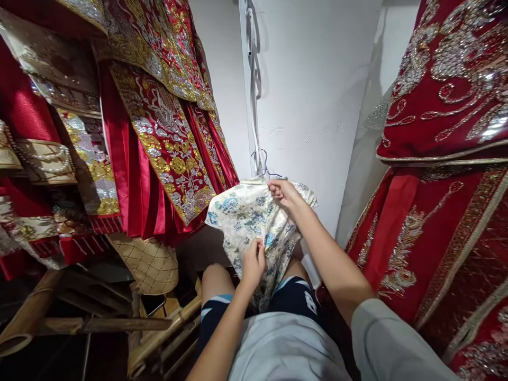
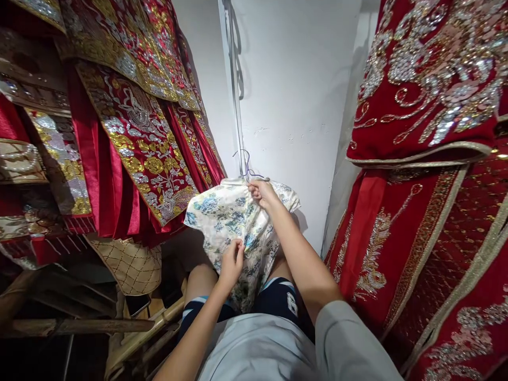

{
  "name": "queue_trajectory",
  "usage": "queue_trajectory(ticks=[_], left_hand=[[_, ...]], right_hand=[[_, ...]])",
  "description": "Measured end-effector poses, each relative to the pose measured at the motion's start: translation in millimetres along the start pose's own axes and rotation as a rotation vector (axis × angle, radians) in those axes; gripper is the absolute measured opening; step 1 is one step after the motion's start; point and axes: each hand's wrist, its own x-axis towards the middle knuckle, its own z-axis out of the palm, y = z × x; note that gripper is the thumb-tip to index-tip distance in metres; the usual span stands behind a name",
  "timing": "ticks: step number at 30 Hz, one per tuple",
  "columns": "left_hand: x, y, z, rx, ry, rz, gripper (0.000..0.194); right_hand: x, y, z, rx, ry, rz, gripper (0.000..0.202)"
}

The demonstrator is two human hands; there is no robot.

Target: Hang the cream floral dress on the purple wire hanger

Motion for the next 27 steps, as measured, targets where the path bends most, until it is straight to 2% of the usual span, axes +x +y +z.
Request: queue_trajectory(ticks=[3, 6, 8, 11, 12, 14, 17, 19, 20, 22, 24, 25, 27], left_hand=[[-8, -16, -8.2, 0.006, -0.077, -0.023, 0.018], [7, -14, -20.8, -0.033, -0.081, -0.001, 0.021], [34, 2, -30.8, -0.052, -0.004, 0.086, 0.021], [88, 38, -44.9, -0.004, 0.127, 0.256, 0.035], [107, 50, -48.5, 0.034, 0.146, 0.313, 0.035], [138, 70, -53.0, 0.139, 0.084, 0.42, 0.024], [165, 93, -54.7, 0.281, -0.02, 0.512, 0.014], [174, 102, -58.3, 0.287, 0.015, 0.506, 0.014], [178, 103, -62.9, 0.246, 0.08, 0.466, 0.013], [182, 97, -79.1, 0.113, 0.271, 0.317, 0.011], [183, 78, -101.9, -0.019, 0.452, 0.139, 0.012], [181, 64, -113.0, -0.052, 0.497, 0.088, 0.016], [167, 31, -128.4, -0.129, 0.507, -0.003, 0.032]], right_hand=[[5, -7, 7, 0.009, 0.005, -0.009, 0.019], [-8, 6, 12, -0.051, -0.045, -0.059, 0.018], [-19, 16, 14, -0.101, -0.085, -0.101, 0.021], [-31, 20, 15, -0.172, -0.116, -0.15, 0.025], [-32, 18, 14, -0.199, -0.128, -0.169, 0.026], [-30, 15, 11, -0.248, -0.149, -0.212, 0.025], [-19, 22, 6, -0.314, -0.102, -0.283, 0.025], [-14, 38, 1, -0.344, -0.024, -0.283, 0.024], [-14, 50, -1, -0.351, 0.004, -0.264, 0.024], [-20, 76, -6, -0.34, 0.022, -0.204, 0.024], [-34, 101, -10, -0.306, 0.015, -0.158, 0.024], [-43, 111, -12, -0.288, 0.018, -0.141, 0.025], [-60, 127, -16, -0.231, 0.02, -0.11, 0.027]])
